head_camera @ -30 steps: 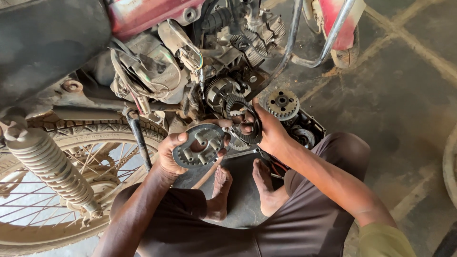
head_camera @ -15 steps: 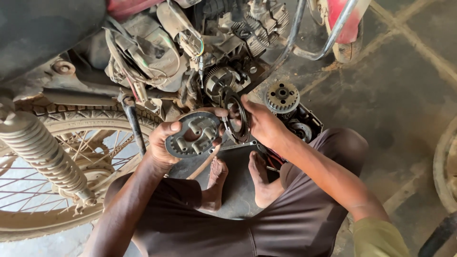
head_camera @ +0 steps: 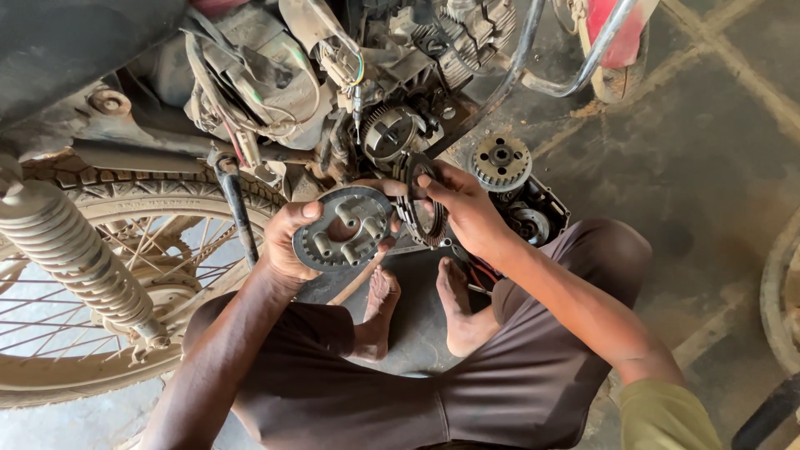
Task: The recorder is shown repairing or replacing the clutch components of a motorcycle engine.
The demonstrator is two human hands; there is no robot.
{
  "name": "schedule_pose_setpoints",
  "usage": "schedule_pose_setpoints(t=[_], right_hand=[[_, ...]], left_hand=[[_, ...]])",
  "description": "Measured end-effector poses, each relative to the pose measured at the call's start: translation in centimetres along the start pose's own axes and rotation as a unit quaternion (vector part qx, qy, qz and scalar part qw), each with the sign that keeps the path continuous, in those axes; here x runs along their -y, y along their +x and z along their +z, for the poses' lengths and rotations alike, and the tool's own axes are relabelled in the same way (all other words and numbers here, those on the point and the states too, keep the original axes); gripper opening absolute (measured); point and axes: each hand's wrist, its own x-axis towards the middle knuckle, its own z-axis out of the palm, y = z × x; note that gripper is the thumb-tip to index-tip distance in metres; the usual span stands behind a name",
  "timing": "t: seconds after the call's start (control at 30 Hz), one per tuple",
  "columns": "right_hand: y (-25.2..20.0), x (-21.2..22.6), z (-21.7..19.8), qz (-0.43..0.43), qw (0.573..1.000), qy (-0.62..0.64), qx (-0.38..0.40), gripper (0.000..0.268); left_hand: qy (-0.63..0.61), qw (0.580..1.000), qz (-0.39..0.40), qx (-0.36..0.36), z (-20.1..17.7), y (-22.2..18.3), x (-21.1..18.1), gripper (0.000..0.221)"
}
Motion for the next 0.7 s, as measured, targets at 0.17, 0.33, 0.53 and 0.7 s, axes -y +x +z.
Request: schedule_pose_setpoints(t=[0.17, 0.33, 0.53, 0.7], right_hand=[[-0.1, 0.1, -0.1, 0.019, 0.999, 0.027, -0.015, 0.019], [-0.2, 0.7, 0.4, 0.024, 0.999, 0.041, -0.011, 0.018], [-0.3, 0.3, 0.4, 0.058, 0.993, 0.099, -0.009, 0.016], [-0.3, 1.1, 1.2, 0.079, 0.993, 0.081, -0.041, 0.015]], left_hand=[[-0.007, 1.000, 0.005, -0.025, 0.6, 0.3, 0.1, 0.101], [0.023, 1.000, -0.005, -0.011, 0.6, 0.5, 0.0, 0.104], [0.003, 1.000, -0.013, 0.028, 0.2, 0.6, 0.1, 0.108], [0.040, 0.999, 0.003, -0.012, 1.3, 0.8, -0.3, 0.111]])
